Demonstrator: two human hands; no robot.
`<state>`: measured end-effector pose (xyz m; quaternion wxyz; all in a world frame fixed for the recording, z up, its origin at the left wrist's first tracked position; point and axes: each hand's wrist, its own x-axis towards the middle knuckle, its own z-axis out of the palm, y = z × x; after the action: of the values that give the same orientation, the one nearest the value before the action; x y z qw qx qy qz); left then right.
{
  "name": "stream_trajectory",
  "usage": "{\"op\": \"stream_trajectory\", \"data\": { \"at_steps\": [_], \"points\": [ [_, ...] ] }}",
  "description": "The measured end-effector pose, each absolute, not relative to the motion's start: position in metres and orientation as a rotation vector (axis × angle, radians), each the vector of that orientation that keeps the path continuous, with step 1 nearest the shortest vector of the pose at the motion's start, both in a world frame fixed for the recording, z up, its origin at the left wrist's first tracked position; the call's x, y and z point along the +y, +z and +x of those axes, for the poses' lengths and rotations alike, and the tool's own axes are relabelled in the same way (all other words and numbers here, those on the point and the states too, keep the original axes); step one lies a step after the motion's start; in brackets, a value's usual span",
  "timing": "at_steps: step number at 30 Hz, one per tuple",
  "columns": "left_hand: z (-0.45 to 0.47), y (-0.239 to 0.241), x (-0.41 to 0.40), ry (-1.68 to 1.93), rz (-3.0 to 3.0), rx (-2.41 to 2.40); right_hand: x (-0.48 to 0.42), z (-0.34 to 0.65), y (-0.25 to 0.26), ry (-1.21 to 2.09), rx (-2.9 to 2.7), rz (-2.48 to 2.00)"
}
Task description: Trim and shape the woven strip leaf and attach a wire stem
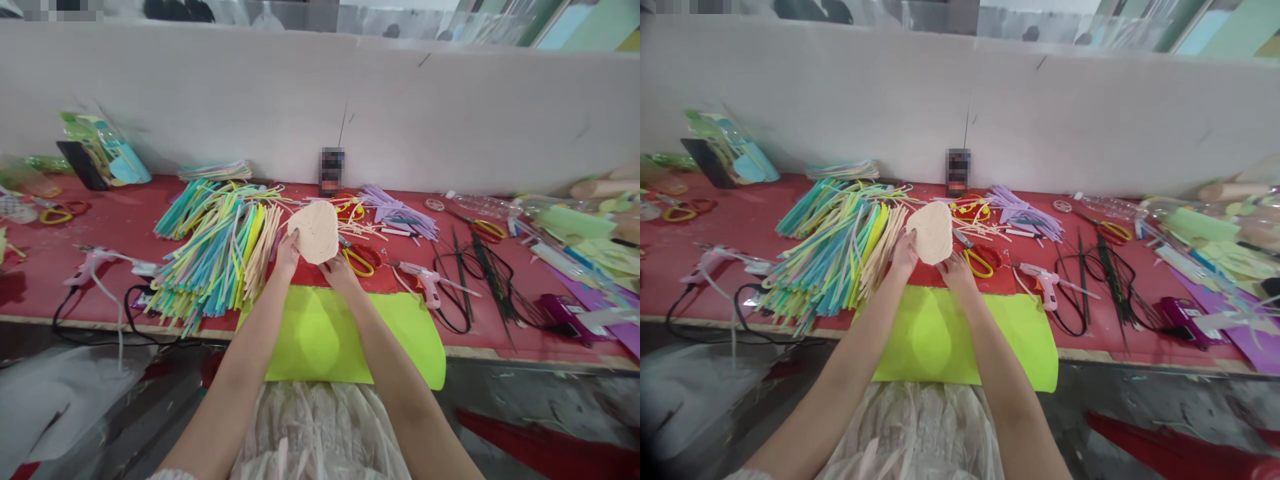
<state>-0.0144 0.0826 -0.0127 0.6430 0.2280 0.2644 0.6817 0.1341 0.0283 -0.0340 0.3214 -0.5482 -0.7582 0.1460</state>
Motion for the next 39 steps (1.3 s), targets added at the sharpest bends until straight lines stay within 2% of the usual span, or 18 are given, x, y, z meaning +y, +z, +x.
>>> {"op": "stream_trajectory", "data": {
  "at_steps": [4, 8, 11, 19, 25, 35, 39],
  "points": [
    [-0.013, -0.013, 0.079, 1.562, 0.637, 0.669, 0.03, 0.144, -0.035, 0.615, -1.624, -1.417],
    [-0.01, -0.01, 0.074, 1.568, 0.837, 0.814, 0.034, 0.155, -0.036, 0.958, -1.091, -1.188],
    [-0.005, -0.01, 0.072, 1.53, 0.904, 0.887, 0.035, 0.156, -0.035, 1.139, -0.988, -1.077],
    [0.001, -0.011, 0.068, 1.255, 0.815, 0.807, 0.032, 0.152, -0.028, 1.016, -0.823, -0.967],
    [0.006, -0.012, 0.062, 1.085, 1.026, 0.78, 0.03, 0.153, -0.018, 1.027, -0.705, -0.914],
    [0.007, -0.015, 0.062, 1.087, 1.1, 0.836, 0.028, 0.154, -0.01, 1.044, -0.719, -0.895],
    [0.006, -0.014, 0.063, 1.194, 1.146, 0.844, 0.028, 0.154, -0.013, 1.054, -0.713, -0.875]
  ]
}}
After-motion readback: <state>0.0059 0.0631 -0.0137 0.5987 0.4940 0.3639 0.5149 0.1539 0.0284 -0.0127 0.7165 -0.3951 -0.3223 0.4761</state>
